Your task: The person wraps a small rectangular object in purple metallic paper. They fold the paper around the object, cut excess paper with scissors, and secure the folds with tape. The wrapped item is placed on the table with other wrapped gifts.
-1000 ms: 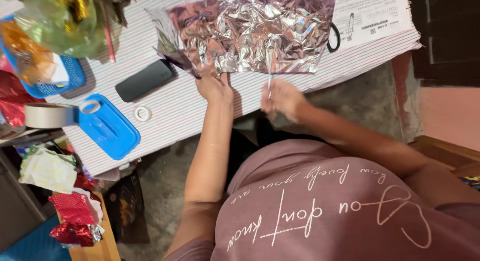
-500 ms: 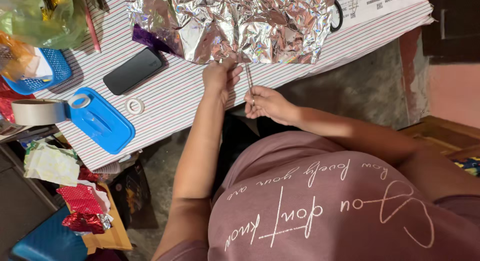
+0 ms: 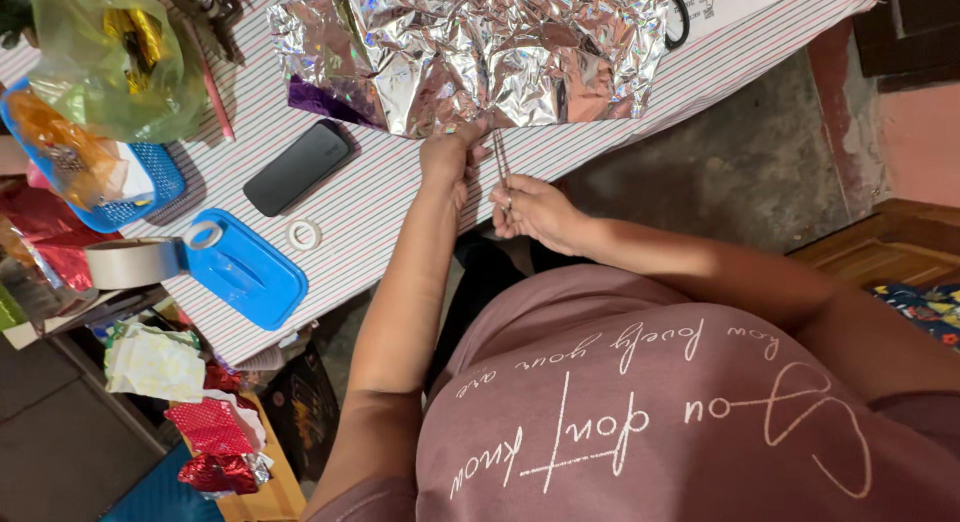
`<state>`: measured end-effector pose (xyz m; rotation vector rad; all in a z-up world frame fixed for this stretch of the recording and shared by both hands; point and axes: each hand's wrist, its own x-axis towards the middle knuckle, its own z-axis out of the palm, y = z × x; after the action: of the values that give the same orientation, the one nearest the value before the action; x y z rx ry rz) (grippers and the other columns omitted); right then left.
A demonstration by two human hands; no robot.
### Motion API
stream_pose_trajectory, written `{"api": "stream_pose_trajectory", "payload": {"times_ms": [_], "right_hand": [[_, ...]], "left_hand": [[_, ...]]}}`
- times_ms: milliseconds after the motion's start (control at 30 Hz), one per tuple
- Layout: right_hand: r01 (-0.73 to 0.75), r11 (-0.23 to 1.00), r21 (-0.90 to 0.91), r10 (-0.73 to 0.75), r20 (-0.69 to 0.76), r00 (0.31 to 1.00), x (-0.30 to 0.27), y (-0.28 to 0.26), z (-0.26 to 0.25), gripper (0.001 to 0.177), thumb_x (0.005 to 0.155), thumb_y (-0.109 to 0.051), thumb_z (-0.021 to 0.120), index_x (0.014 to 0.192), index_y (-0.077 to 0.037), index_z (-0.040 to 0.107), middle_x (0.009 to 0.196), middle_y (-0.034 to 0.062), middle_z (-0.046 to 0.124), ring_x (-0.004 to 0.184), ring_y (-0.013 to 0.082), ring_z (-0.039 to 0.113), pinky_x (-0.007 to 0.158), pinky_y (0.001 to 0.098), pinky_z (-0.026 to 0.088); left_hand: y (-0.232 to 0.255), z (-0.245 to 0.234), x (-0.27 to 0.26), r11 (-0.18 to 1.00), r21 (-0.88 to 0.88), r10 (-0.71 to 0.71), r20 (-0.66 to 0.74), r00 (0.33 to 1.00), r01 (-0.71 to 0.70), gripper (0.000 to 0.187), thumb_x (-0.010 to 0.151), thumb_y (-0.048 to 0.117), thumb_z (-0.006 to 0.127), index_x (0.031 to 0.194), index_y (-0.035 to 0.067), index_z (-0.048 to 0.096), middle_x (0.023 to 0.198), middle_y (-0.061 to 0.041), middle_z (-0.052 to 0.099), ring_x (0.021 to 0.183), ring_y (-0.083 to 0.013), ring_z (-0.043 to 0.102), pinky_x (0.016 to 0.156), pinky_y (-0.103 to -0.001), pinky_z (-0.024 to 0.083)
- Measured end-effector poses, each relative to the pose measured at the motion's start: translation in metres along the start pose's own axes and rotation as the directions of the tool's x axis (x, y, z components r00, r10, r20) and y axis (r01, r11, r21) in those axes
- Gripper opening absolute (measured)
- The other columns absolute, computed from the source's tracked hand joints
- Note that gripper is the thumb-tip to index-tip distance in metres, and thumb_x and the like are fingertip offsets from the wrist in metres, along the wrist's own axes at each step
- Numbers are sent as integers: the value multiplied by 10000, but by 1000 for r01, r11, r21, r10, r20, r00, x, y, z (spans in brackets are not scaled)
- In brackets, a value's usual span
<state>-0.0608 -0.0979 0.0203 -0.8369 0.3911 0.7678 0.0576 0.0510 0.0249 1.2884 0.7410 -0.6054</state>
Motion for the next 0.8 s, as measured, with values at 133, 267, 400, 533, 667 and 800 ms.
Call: {"api": "stream_pose_trajectory", "payload": {"times_ms": [133,267,400,533,667,800], "right_hand": [[-8,1000,16,8,-8,1000,-4,8,2,217,1059,-289,543,1103,-80,583,864,56,645,772,156,638,696,284,515],[39,999,12,-39,-21,999,0,18,10,236,1063,-307,530,1106,-81,582,846,54,635,752,156,630,683,285,509],[108,993,46,-105,-62,993,11,16,12,228,1076,-306,515,1100,-85,569,836,60,636,747,169,626,673,289,491],[166,985,48,-162,-79,984,19,11,10,228,1094,-304,504,1087,-83,560,845,57,630,761,169,621,687,290,492],[161,986,46,-155,-122,980,21,9,9,227,1074,-292,514,1094,-77,586,828,49,628,743,166,621,674,288,489],[165,985,39,-158,-153,976,23,8,10,206,1061,-272,549,1077,-71,589,803,40,619,710,158,600,650,286,482]], "left_hand": [[0,-6,5,997,11,-72,70,995,71,200,857,139,793,981,-14,761,678,-29,668,465,-64,492,370,-208,276],[-1,-8,10,996,37,-84,97,992,80,210,856,148,796,983,-18,779,674,-32,660,460,-68,479,354,-214,274],[1,-10,8,999,30,-43,162,986,39,163,853,125,745,971,16,774,785,-24,762,491,-55,510,361,-215,296],[3,-10,5,997,60,-56,169,984,47,146,876,126,756,978,22,768,788,-17,733,504,-52,513,373,-213,281],[3,-10,5,997,52,-61,184,981,53,141,879,136,752,966,26,763,796,-14,725,515,-60,537,381,-218,295],[-1,-14,10,997,60,-50,196,979,39,145,865,143,762,971,45,769,803,8,711,519,-48,528,377,-205,290]]}}
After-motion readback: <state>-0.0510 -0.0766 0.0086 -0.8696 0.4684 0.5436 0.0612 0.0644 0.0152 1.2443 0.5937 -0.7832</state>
